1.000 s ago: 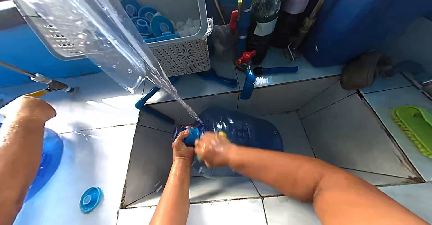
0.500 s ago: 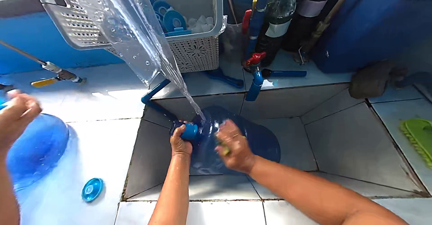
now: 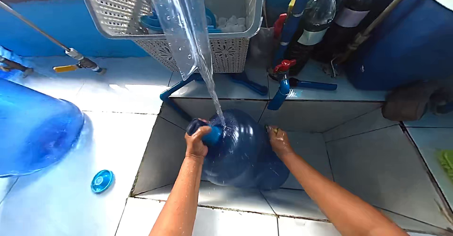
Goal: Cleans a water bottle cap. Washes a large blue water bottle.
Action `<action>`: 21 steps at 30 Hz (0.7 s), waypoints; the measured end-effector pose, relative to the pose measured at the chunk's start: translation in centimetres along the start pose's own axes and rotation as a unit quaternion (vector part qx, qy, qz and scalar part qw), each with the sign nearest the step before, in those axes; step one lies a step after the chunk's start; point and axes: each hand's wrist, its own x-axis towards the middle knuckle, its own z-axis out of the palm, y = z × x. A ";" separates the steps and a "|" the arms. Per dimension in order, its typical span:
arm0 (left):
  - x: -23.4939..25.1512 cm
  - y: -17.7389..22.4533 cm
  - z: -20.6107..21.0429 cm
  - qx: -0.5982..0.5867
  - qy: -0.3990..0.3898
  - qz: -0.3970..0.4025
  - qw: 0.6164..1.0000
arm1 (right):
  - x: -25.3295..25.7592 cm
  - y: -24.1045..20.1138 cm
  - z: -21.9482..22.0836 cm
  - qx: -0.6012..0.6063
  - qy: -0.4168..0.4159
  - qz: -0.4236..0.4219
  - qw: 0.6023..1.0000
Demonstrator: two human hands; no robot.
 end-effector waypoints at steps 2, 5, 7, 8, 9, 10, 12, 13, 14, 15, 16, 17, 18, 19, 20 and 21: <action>-0.3 -1.1 -0.8 -0.051 -0.075 0.001 0.996 | -3.3 -1.9 2.6 0.043 0.061 -0.246 0.967; -1.0 -1.3 1.2 -0.013 0.091 -0.028 0.995 | -5.3 -6.6 4.8 -0.147 -0.054 -0.496 0.854; -2.1 -1.3 1.8 -0.006 0.042 -0.022 0.999 | -2.9 -12.5 3.5 -0.291 -0.228 -0.346 0.862; -2.7 -1.5 2.0 -0.011 -0.009 -0.013 1.000 | -0.1 -14.4 3.2 -0.337 -0.272 -0.261 0.863; -2.8 -1.7 2.1 -0.022 -0.055 -0.004 0.998 | 2.6 -15.2 3.1 -0.372 -0.285 -0.207 0.859; -2.6 -2.0 2.1 -0.032 -0.080 0.001 0.996 | 3.4 -15.5 3.1 -0.387 -0.281 -0.180 0.860; -1.2 -1.9 1.6 -0.036 -0.073 -0.002 0.997 | -0.1 -13.8 3.7 -0.368 -0.228 -0.248 0.867; -0.6 -1.8 1.4 -0.033 -0.061 -0.012 0.998 | -2.8 -12.5 3.9 -0.341 -0.214 -0.298 0.865; -0.3 -1.6 1.3 -0.036 -0.057 -0.027 0.997 | -4.7 -11.1 4.1 -0.308 -0.185 -0.362 0.860; -0.4 -1.5 1.2 -0.037 -0.070 -0.038 0.996 | -5.3 -10.4 3.6 -0.284 -0.171 -0.392 0.858; -0.7 -1.5 1.1 -0.037 -0.101 -0.043 0.993 | -4.5 -10.6 2.6 -0.274 -0.188 -0.365 0.869; -0.9 -1.4 1.2 -0.035 -0.140 -0.040 0.989 | -2.3 -11.1 1.4 -0.261 -0.203 -0.321 0.887; -1.2 -1.5 1.3 -0.030 -0.176 -0.037 0.983 | 0.8 -10.8 0.4 -0.236 -0.191 -0.288 0.908; -1.5 -1.8 1.4 -0.027 -0.197 -0.035 0.979 | 3.3 -10.5 -0.5 -0.212 -0.182 -0.239 0.930; -1.6 -2.2 1.3 -0.028 -0.188 -0.034 0.981 | 4.2 -9.9 -0.8 -0.193 -0.166 -0.201 0.946; -1.5 -2.4 1.2 -0.031 -0.143 -0.033 0.989 | 2.9 -9.5 -0.3 -0.196 -0.143 -0.204 0.949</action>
